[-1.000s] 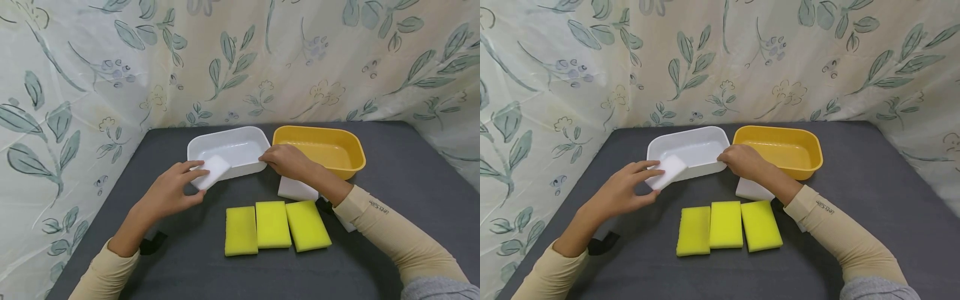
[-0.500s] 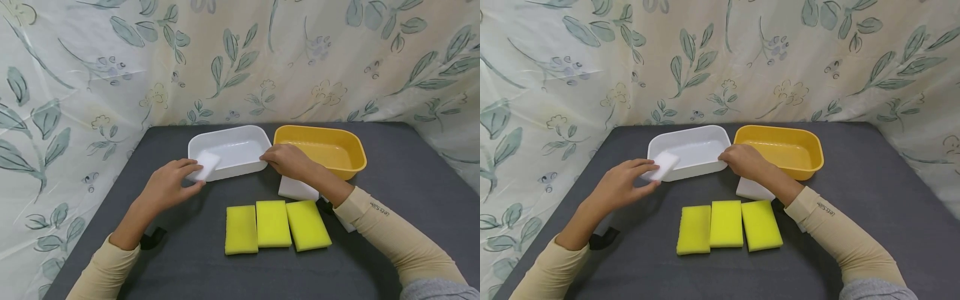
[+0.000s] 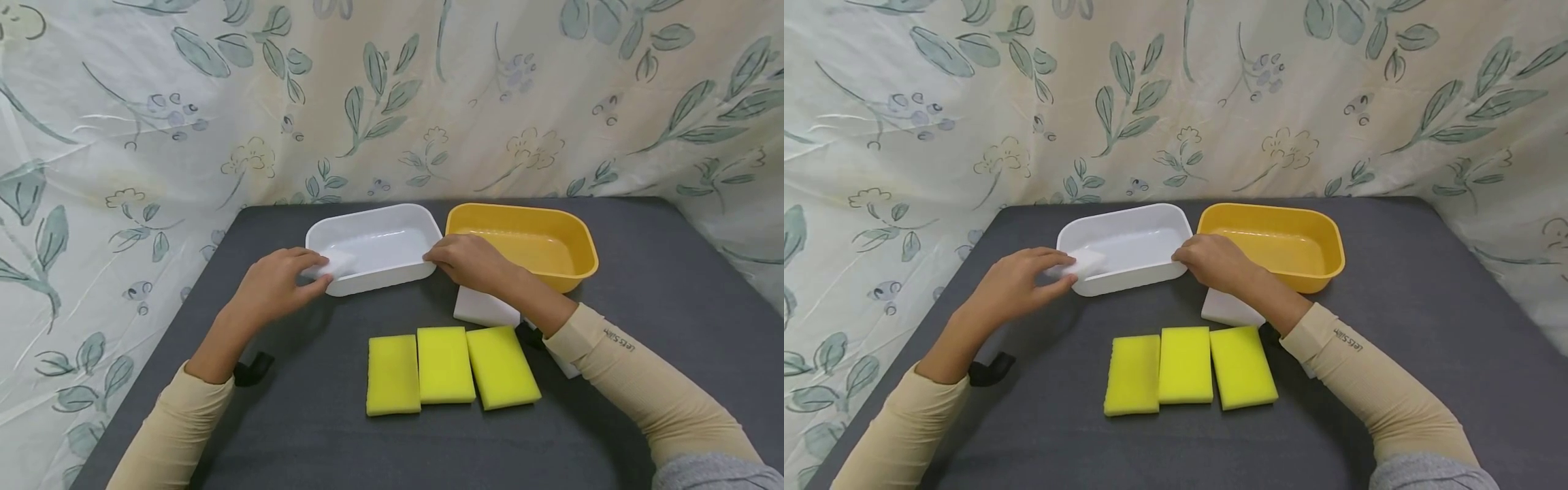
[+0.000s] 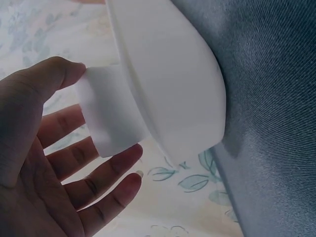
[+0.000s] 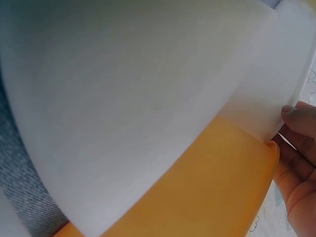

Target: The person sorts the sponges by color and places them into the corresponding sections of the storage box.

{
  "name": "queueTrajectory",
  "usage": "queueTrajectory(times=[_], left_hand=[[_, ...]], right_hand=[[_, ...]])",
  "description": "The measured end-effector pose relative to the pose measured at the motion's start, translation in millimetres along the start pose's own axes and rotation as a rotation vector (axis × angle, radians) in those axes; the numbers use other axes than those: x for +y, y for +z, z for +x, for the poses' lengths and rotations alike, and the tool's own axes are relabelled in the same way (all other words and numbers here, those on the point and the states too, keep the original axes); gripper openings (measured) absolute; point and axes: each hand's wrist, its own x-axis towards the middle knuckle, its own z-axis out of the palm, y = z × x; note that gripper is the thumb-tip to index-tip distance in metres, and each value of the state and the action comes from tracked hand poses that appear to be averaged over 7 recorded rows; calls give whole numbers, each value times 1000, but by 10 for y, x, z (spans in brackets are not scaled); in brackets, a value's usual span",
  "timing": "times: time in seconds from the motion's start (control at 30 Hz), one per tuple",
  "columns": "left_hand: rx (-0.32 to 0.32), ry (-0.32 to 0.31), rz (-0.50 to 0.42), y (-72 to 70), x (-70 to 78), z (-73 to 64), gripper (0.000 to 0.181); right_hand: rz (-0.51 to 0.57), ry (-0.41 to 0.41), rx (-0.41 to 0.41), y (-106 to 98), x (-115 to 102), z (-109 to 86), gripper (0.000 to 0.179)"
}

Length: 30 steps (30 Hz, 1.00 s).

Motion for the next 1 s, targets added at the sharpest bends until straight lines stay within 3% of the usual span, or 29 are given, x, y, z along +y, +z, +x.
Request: queueTrajectory(times=[0.37,0.57,1.0], left_hand=[[-114,-47,15,-16,-36,169,37],[-139,-45,24,5,-30,251,36],[-204,-103,67,91,73,379,31]], right_hand=[[11,17,-4,-23,-16,14,22],[4,24,-11,-24,-13,5,22],[-13,15,-5,-20,-29,-30,20]])
